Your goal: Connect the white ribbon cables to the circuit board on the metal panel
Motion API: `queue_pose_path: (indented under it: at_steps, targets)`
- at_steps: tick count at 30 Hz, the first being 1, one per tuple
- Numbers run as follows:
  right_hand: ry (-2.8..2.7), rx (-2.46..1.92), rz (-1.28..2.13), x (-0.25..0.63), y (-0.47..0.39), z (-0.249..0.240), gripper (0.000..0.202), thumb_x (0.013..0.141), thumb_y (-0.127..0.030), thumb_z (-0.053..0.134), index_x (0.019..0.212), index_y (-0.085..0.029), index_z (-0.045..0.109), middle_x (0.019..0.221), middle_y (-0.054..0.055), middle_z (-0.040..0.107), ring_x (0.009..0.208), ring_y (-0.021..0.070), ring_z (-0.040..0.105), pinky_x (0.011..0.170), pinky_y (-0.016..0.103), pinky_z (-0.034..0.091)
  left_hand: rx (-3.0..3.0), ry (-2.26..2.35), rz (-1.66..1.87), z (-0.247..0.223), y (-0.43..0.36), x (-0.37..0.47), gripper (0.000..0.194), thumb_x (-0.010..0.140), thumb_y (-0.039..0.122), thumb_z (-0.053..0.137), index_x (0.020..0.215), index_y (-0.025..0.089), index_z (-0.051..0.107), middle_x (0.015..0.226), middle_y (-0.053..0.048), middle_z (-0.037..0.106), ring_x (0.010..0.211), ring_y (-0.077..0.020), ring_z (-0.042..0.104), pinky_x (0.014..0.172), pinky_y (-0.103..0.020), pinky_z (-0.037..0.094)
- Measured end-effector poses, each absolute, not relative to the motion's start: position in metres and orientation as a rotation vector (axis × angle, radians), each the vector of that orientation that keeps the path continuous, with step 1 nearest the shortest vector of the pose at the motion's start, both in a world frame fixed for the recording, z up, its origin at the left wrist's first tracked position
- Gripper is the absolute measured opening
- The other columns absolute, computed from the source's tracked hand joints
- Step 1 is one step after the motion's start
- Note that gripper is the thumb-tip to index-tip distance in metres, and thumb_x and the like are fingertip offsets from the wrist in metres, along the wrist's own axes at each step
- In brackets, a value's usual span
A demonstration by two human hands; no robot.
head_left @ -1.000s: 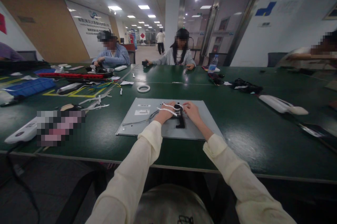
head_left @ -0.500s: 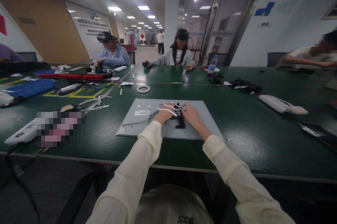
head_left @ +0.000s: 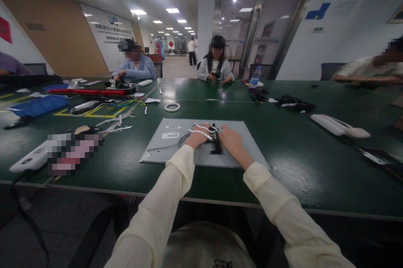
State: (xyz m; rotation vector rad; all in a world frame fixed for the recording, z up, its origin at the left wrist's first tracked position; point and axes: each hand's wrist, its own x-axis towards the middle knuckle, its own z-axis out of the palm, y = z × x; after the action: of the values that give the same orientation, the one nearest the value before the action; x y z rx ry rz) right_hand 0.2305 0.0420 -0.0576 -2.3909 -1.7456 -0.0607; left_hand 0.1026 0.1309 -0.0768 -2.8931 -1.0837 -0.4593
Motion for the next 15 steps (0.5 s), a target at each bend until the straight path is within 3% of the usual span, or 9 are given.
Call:
queue_pose_path:
  at_steps: [6,10,13,15]
  targets:
    - [-1.737,-2.38,-0.079,0.24,0.036,-0.058,0.033,0.088,-0.029,0.044,0.118,-0.016,0.045,0.092,0.012,0.062,0.088,0.0246,0.059,0.071,0.029,0.04,-2.832,-1.138,-0.511,-0.075,0.123,0.1,0.022,0.087,0.017,0.04,0.104,0.01,0.052,0.101,-0.013,0.06,0.1,-0.0219,0.056,0.088,-0.034,0.041]
    - [-1.658,-2.172,0.071,0.247,0.037,-0.055,0.03,0.082,-0.022,0.049,0.112,-0.018,0.053,0.086,0.006,0.064,0.083,0.018,0.059,0.069,0.024,0.038,-2.738,-1.157,-0.602,-0.067,0.11,0.096,0.027,0.087,0.018,0.04,0.111,0.01,0.049,0.106,-0.013,0.058,0.101,-0.0233,0.054,0.09,-0.036,0.038]
    - [-1.558,-1.849,0.262,0.245,0.042,-0.054,0.024,0.086,-0.031,0.044,0.097,-0.016,0.059,0.076,0.003,0.063,0.069,0.0123,0.058,0.065,0.021,0.038,-2.707,-1.118,-0.712,-0.06,0.104,0.093,0.031,0.086,0.017,0.041,0.116,0.011,0.047,0.109,-0.013,0.056,0.104,-0.0227,0.051,0.092,-0.035,0.036]
    - [-1.479,-1.687,0.403,0.241,0.044,-0.054,0.037,0.089,-0.041,0.036,0.087,-0.015,0.061,0.071,0.003,0.063,0.059,0.0108,0.055,0.06,0.021,0.039,-2.698,-1.13,-0.756,-0.056,0.101,0.093,0.032,0.085,0.017,0.042,0.116,0.011,0.047,0.108,-0.012,0.056,0.104,-0.0219,0.051,0.092,-0.035,0.036]
